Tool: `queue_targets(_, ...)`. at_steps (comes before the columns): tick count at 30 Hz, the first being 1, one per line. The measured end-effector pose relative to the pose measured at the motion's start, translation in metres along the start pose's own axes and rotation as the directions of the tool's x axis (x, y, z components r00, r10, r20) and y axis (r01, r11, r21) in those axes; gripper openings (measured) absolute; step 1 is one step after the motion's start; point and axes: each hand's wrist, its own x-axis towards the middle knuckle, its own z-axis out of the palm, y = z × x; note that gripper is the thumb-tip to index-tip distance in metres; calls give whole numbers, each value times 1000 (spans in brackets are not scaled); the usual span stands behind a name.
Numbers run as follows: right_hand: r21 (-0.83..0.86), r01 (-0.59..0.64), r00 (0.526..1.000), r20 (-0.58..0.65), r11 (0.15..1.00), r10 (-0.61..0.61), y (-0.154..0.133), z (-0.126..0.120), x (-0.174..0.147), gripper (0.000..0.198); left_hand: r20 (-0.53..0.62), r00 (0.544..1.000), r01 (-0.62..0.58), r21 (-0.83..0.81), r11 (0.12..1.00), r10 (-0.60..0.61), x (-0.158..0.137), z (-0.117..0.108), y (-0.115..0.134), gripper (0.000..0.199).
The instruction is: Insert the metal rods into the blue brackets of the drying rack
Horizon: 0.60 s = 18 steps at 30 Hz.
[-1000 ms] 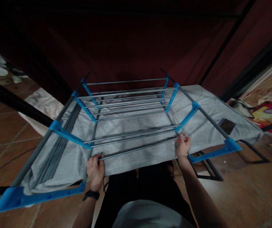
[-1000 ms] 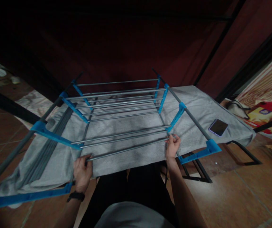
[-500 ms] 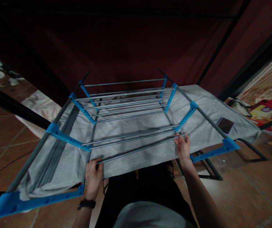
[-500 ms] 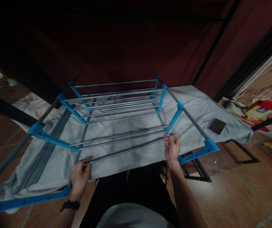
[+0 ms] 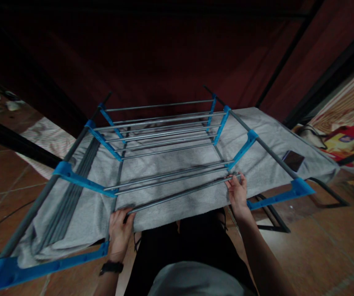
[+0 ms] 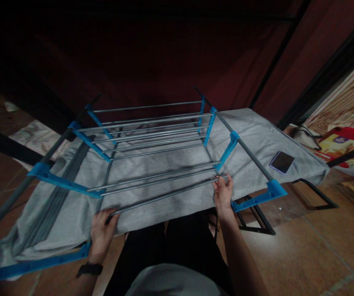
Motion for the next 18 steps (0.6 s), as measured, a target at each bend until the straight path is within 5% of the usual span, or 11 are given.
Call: queue_targets(18,-97,101,988,-108,990,-111,20,11,-3,42,69,996,-58,141,988,49,1,2,-2,35)
